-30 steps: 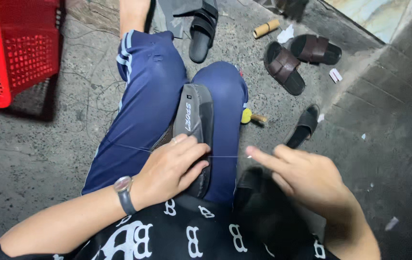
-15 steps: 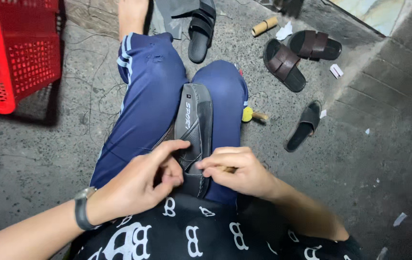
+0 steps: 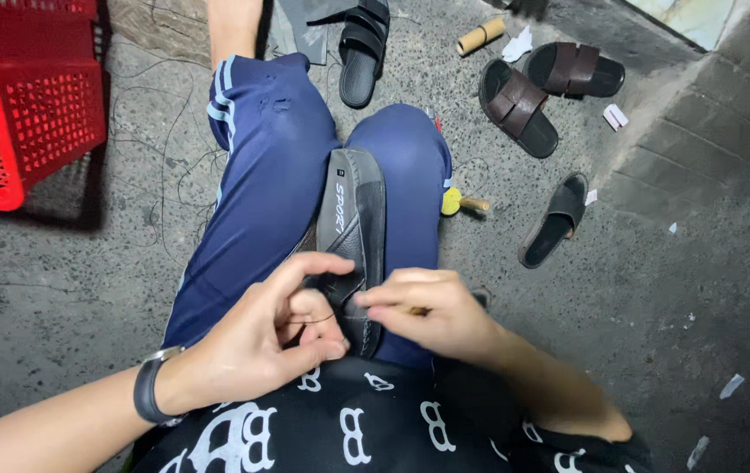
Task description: The person sits on the floor and sews a black slipper held on their lap using a needle and thread. They repeatedly push the needle through the slipper's sole and pull the thread to stitch the material.
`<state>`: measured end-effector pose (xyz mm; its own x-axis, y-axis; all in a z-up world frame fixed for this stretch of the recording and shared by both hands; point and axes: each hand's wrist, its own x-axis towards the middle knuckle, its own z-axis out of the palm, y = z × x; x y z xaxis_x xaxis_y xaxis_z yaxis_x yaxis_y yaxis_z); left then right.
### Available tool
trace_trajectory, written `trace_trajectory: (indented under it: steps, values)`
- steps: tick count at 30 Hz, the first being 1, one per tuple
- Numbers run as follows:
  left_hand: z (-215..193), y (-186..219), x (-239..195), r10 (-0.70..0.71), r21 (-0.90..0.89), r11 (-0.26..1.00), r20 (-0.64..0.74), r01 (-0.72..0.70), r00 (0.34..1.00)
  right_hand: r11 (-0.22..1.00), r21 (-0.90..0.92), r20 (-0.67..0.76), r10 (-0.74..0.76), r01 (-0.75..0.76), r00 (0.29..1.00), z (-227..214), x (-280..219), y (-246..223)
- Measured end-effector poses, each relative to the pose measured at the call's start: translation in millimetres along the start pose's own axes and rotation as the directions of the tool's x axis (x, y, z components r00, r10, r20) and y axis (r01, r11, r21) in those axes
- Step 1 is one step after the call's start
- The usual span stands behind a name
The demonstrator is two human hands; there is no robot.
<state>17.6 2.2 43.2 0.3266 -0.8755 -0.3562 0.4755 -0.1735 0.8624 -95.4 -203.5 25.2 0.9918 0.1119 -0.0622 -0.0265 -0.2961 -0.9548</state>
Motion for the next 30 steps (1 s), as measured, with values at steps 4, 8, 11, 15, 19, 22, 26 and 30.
trace_trajectory:
  steps: [4,8,11,15,19,22,26,30]
  values:
    - [-4,20,14,0.140,0.259,0.957,-0.021,-0.129,0.990,0.998,-0.051,0.043,-0.037,0.040,0.998,-5,15,-11]
    - [-43,22,21,0.485,0.914,0.290,0.114,-0.283,0.867,0.634,0.708,-0.158,0.571,-0.311,0.806,-97,42,-25]
    - [-119,20,11,0.455,0.980,0.196,-0.050,-0.045,0.889,0.487,0.832,-0.477,0.387,0.264,0.789,-304,-10,83]
    - [-187,1,-21,0.568,0.975,0.136,-0.221,0.175,0.793,0.746,-0.280,-0.838,0.118,-0.604,0.533,-321,-50,113]
    - [-65,33,15,0.517,0.983,0.023,0.144,-0.182,0.844,0.772,-0.630,-0.372,-0.396,0.085,0.840,-103,24,-9]
    - [-42,5,11,0.186,0.939,-0.209,0.311,-0.272,0.932,0.888,-0.435,0.022,0.176,-0.150,0.984,-40,13,3]
    - [-30,48,26,0.300,0.479,0.757,0.350,-0.445,0.887,0.670,-0.699,0.084,-0.269,0.249,0.959,-24,-4,21]
    - [-58,20,63,0.340,0.633,0.663,0.221,-0.400,0.914,0.560,-0.758,0.166,-0.330,0.334,0.929,-22,5,39]
